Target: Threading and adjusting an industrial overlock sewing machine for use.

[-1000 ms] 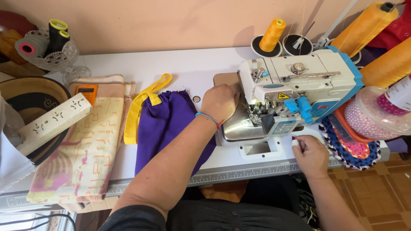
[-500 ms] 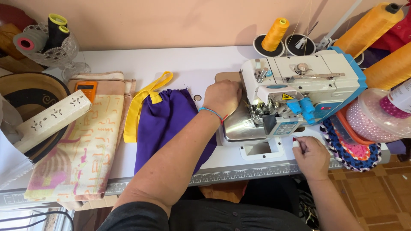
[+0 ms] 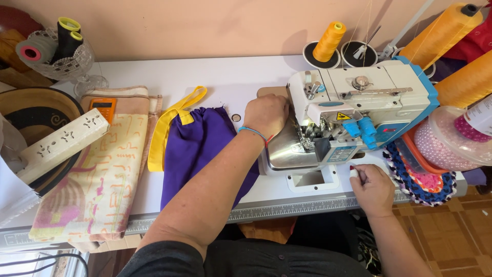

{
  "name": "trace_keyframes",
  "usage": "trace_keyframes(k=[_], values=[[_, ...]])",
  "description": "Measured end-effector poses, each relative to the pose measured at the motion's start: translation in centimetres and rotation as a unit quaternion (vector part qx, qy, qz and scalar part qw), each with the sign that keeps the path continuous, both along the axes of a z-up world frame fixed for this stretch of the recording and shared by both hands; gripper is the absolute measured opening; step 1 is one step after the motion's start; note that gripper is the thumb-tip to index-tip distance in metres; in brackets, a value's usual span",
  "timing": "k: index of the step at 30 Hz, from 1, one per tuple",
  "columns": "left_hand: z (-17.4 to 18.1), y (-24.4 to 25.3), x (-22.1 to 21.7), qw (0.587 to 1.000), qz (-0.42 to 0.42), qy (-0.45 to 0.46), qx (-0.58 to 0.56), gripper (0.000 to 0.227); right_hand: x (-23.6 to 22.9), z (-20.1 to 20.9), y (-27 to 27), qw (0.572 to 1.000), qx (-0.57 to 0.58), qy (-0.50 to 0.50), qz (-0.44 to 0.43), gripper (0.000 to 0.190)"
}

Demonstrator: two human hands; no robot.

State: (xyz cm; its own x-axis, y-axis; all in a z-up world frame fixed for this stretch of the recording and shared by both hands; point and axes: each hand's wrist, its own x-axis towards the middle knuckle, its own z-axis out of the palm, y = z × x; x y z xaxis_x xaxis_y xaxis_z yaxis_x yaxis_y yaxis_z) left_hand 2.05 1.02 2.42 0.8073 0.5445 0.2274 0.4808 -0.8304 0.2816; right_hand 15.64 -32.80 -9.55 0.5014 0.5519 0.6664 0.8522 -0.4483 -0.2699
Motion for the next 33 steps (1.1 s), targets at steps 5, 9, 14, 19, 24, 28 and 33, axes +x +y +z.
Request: trace_keyframes(k=[5,9,14,19,24,28,33], values=[[0.0,0.0,0.1,1.0,0.007,-0.001,0.006,0.032,-0.2,0.4,0.1,1.0,-0.001,-0.003,0.003,0.01],[-0.1,0.1,0.2,1.0,0.008,-0.005,0.005,0.031,-0.3,0.6,0.1,1.0,0.0,-0.002,0.005,0.01],[0.5,0.2,0.1,1.0,0.003,0.01,-0.011,0.03,-0.1,0.5,0.1,1.0,0.003,0.001,0.01,0.01],[0.0,1.1,0.9,1.0,0.009,0.01,-0.014,0.028,-0.2,0.4,0.1,1.0,-0.006,0.004,0.002,0.009],[-0.8,1.3,1.3,1.0,0.023,0.013,-0.011,0.027,-0.5,0.9,0.2,1.0,-0.016,-0.001,-0.001,0.009],[-0.3,1.5,1.3,0.999,0.024,-0.013,-0.025,0.028,-0.2,0.7,0.1,1.0,-0.02,0.008,-0.002,0.008],[1.8,1.0,0.3,0.999,0.027,-0.018,-0.042,0.028,-0.2,0.6,0.0,1.0,-0.025,0.01,0.001,0.009]])
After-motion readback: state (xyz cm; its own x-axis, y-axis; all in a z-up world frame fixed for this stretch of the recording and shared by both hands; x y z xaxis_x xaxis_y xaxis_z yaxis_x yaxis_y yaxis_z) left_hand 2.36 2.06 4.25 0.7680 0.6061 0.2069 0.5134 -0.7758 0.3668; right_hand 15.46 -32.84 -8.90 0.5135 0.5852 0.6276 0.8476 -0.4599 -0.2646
